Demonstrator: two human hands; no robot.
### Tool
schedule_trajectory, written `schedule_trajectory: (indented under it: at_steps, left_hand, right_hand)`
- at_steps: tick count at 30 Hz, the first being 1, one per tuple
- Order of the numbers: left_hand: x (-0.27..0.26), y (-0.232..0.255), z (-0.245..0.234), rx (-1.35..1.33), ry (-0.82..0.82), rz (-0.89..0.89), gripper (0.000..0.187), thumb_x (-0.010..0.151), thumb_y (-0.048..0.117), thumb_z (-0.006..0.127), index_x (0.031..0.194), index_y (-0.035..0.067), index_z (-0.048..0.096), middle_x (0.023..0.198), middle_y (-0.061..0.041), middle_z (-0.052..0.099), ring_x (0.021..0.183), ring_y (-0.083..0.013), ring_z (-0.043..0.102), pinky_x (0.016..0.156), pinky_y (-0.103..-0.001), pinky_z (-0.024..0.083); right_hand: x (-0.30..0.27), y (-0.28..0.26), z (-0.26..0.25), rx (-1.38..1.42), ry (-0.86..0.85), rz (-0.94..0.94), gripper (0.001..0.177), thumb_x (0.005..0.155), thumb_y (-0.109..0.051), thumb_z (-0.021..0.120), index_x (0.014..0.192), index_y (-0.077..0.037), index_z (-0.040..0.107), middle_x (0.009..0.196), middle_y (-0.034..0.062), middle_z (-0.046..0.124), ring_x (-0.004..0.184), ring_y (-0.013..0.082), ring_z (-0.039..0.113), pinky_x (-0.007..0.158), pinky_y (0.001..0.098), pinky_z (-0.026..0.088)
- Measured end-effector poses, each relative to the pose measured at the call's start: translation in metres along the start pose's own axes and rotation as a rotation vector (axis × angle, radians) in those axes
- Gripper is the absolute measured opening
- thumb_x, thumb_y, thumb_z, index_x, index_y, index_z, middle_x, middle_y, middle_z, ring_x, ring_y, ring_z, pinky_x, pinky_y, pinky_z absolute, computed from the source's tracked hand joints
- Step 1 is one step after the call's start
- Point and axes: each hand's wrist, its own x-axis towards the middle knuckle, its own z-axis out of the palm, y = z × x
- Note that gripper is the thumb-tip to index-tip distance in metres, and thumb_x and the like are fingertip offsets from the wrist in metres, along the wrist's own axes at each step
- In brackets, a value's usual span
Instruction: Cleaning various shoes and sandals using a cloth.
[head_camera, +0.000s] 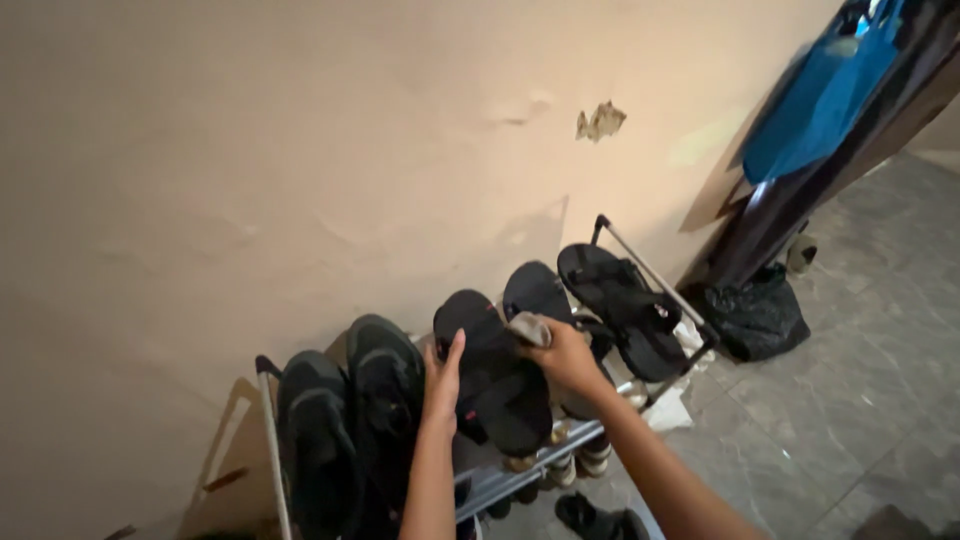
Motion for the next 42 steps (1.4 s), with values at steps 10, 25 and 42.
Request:
schedule_trajectory:
  at_steps: [10, 25, 42]
  left_hand:
    - [0.010, 0.007, 0.010, 0.119, 0.032, -0.015, 0.094, 0.077, 0.056, 0.074, 0.153, 0.009, 0.046, 0.151, -0.015, 0.058, 0.140, -0.0306, 0.054, 0.114, -0.041, 0.042]
    - [0.039, -0.019, 0.017, 0.557, 0.250, 0.312, 0.096, 0.072, 0.055, 0.084, 0.147, 0.005, 0.051, 0.144, -0.024, 0.055, 0.137, -0.0389, 0.050, 0.115, -0.045, 0.039]
    - [0.025, -0.009, 0.020, 0.633, 0.198, 0.300, 0.092, 0.072, 0.060, 0.081, 0.143, 0.008, 0.056, 0.141, -0.022, 0.058, 0.135, -0.0383, 0.050, 0.114, -0.047, 0.039]
  right_hand:
    - [0.007, -0.016, -0.019, -0.054, -0.168, 0.106, 0.062, 0.072, -0.039, 0.087, 0.126, -0.013, 0.070, 0.110, 0.0119, 0.079, 0.103, 0.0250, 0.076, 0.089, 0.0354, 0.056]
    - [0.005, -0.026, -0.024, -0.083, -0.195, 0.207, 0.068, 0.068, -0.040, 0.089, 0.127, -0.011, 0.068, 0.108, 0.0138, 0.078, 0.101, 0.0266, 0.075, 0.089, 0.0367, 0.056]
    - [0.001, -0.012, -0.020, -0.041, -0.172, 0.194, 0.068, 0.072, -0.030, 0.087, 0.132, -0.009, 0.064, 0.114, 0.0146, 0.077, 0.106, 0.0255, 0.075, 0.093, 0.0353, 0.055]
